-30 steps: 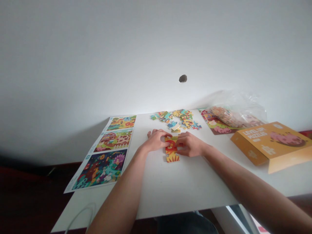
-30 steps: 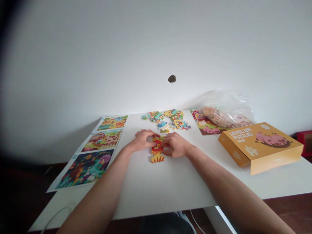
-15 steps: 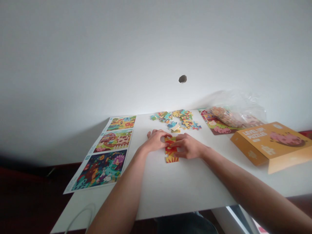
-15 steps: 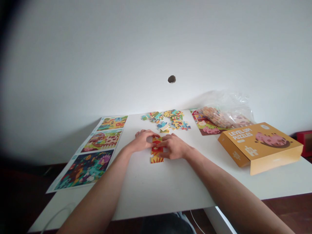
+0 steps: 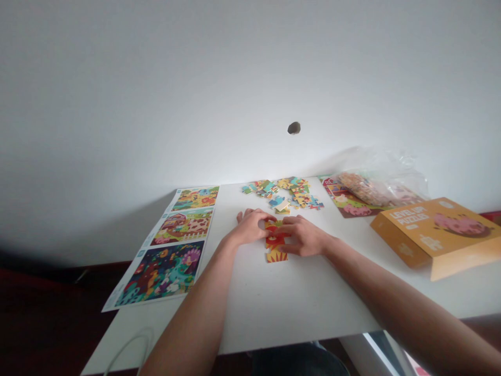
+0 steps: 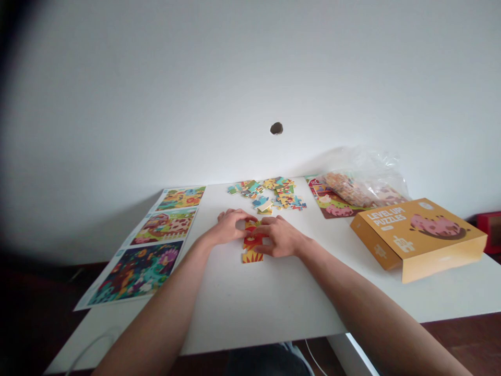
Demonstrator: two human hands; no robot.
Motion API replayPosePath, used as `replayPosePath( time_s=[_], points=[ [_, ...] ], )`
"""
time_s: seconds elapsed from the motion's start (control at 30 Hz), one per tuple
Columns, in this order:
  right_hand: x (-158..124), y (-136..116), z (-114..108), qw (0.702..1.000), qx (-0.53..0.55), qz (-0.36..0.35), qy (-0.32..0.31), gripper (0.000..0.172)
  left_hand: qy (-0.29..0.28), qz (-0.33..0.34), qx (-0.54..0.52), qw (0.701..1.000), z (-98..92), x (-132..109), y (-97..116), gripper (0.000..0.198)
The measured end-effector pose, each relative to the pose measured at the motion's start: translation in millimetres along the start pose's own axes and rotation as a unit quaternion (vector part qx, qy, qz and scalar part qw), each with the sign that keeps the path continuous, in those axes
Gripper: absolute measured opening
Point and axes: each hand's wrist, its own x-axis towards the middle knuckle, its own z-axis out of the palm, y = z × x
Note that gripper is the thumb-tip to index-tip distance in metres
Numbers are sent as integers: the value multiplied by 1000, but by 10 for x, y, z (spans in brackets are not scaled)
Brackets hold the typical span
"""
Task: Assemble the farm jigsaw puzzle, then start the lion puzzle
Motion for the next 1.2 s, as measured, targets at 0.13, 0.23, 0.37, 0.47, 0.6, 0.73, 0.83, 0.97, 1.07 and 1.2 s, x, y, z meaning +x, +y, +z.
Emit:
replayPosePath(
  time_s=[0.13,0.23,0.37,0.47,0.6,0.73,0.83,0.97,1.07,1.2],
  points=[
    [-10,28,-9,1000,-7,0,16,30,1,-1,-3,1000,-1,0,-1,38],
    [-30,114,-44,998,-18,8,54,27,0,-3,-7,1000,5,-5,7,39],
    [-92,289,-107,997,-4,46,68,30,3,-7,6,1000,18,-11,17,48],
    [-123,357,-128,994,1,70,79,29,-6,-1,11,1000,17,-12,15,48],
    [-89,297,-88,993,11,54,105,33,-10,5,8,1000,9,-17,19,47],
    [-28,203,-31,997,22,20,74,26,-9,4,10,1000,6,-24,26,46],
    [-18,195,-25,995,26,30,88,29,-11,3,12,1000,7,-25,26,47],
    [-36,252,-35,995,36,36,90,27,-14,6,11,1000,0,-24,27,46],
    [-41,289,-31,993,35,49,99,30,-15,5,9,1000,-14,-27,29,46],
    [-35,297,-21,993,38,63,92,32,-15,5,7,1000,-11,-32,34,46]
  ],
)
